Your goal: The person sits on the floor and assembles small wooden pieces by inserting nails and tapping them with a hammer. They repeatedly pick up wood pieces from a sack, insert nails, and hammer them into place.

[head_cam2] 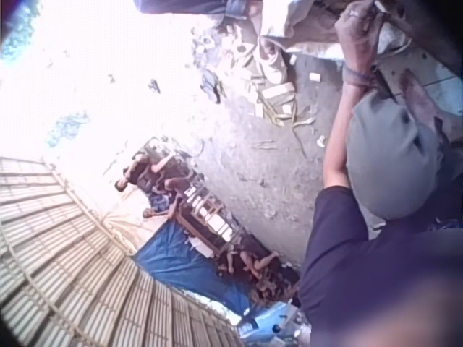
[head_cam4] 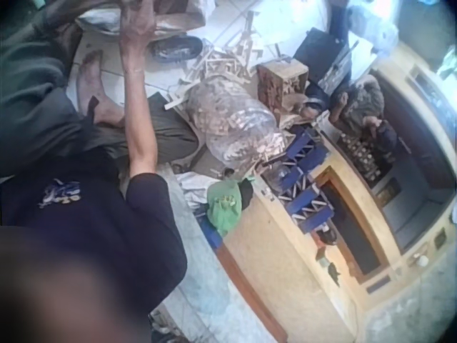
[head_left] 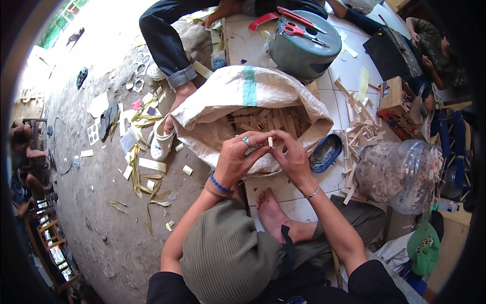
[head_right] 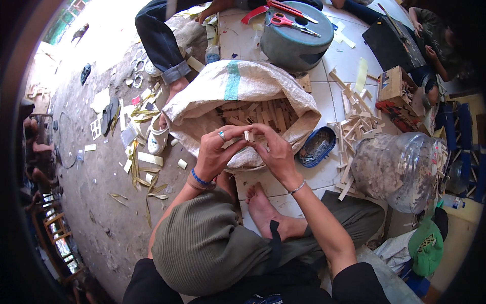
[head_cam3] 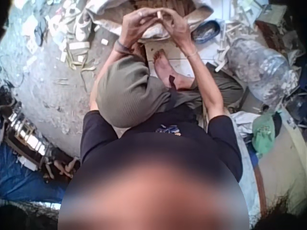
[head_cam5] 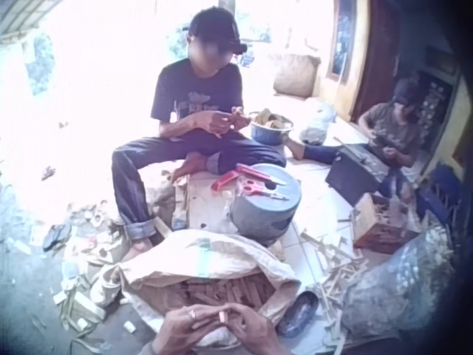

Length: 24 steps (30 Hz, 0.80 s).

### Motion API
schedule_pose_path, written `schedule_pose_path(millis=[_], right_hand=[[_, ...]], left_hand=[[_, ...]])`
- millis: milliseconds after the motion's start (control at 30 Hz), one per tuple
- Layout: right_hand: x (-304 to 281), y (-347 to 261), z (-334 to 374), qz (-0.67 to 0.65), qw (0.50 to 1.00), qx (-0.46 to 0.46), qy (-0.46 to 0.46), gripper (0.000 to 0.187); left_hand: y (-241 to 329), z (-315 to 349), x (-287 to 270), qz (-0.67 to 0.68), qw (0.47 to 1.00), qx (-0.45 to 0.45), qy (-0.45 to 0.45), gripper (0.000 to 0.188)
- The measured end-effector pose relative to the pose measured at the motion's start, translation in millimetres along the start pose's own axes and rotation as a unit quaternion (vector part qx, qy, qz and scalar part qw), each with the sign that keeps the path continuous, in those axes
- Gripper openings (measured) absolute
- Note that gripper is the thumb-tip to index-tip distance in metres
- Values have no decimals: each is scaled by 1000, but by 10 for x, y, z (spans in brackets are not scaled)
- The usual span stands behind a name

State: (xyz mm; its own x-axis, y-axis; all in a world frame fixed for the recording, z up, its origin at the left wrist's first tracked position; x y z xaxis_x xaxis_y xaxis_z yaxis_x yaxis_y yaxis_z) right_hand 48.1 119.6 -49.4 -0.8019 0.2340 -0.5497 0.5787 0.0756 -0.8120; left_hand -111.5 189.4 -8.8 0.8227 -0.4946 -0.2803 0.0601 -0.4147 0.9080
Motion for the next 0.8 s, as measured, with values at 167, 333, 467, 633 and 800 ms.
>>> schedule_pose_path(millis=[167, 333, 467, 633, 800], right_hand=[[-2, -36, 74, -66, 993, 66, -68, 28], [-7, -8, 96, -108, 986, 84, -96, 23], [-42, -168, 51, -102, 990, 42, -84, 30], [-108, -419, 96, -143, 983, 101, -50, 48], [-45, -540, 102, -141, 985, 70, -75, 47]], left_hand=[[99, 79, -62, -10, 999, -20, -32, 43], [90, 136, -76, 1, 998, -13, -54, 42], [-159, 168, -52, 135, 982, -121, 44, 35], [-635, 370, 66, 443, 801, -368, 163, 42], [-758, 516, 195, 485, 728, -475, 93, 46]])
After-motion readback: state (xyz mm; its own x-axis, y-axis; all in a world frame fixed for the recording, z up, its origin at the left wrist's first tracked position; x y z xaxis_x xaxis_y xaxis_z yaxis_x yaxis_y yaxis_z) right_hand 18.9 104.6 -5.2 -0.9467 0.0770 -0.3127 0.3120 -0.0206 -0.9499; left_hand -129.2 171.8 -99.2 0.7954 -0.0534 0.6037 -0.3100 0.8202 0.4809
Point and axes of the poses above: each hand's wrist, its own z-axis away from the middle knuckle, its own x-axis out of the palm, y = z × x, the point moved 6 cm from there along -z, towards the middle knuckle
